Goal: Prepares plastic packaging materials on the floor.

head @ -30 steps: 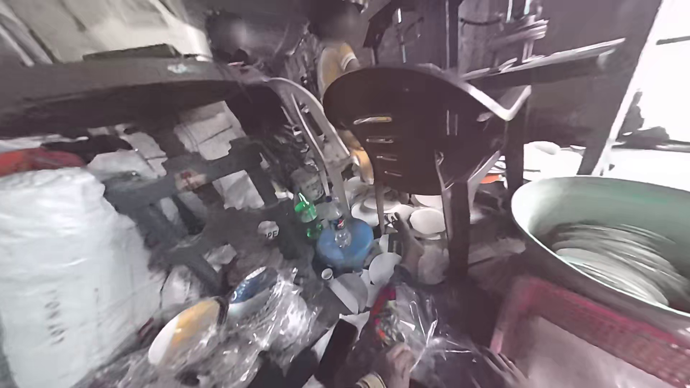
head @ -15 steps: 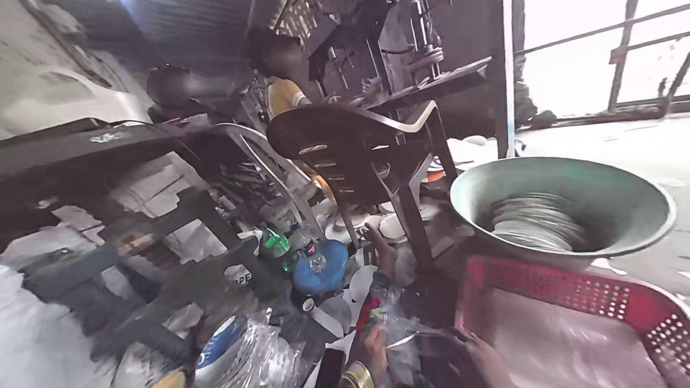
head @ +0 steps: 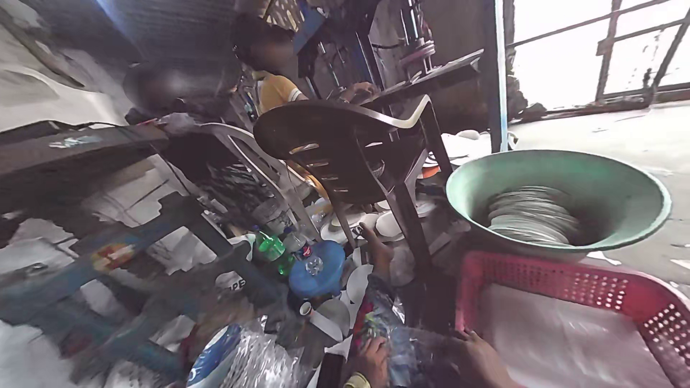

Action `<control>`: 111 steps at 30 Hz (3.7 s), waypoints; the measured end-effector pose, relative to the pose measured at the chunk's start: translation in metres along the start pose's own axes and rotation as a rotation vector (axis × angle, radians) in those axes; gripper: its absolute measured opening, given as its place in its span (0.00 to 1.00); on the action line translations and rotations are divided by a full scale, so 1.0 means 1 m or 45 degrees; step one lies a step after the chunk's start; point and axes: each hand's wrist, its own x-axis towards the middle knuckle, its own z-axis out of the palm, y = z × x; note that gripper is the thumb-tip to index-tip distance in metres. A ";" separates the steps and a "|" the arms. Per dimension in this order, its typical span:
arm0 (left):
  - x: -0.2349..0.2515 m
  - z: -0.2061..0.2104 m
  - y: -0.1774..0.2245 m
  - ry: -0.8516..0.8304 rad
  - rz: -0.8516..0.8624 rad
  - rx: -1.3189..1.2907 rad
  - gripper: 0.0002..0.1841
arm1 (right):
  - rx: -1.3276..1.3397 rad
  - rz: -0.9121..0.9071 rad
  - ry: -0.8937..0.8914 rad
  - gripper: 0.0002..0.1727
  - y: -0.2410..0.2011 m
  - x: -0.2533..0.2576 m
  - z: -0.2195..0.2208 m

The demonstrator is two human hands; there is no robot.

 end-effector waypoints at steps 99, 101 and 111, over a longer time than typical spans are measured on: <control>0.004 -0.004 0.007 -0.027 -0.088 0.050 0.18 | -0.055 -0.055 -0.048 0.15 -0.007 -0.003 -0.006; 0.004 -0.004 0.007 -0.030 -0.088 0.056 0.18 | -0.054 -0.074 -0.039 0.15 -0.006 -0.003 -0.006; 0.003 -0.004 0.009 -0.011 -0.082 0.051 0.18 | -0.106 -0.053 -0.089 0.16 0.001 0.001 0.001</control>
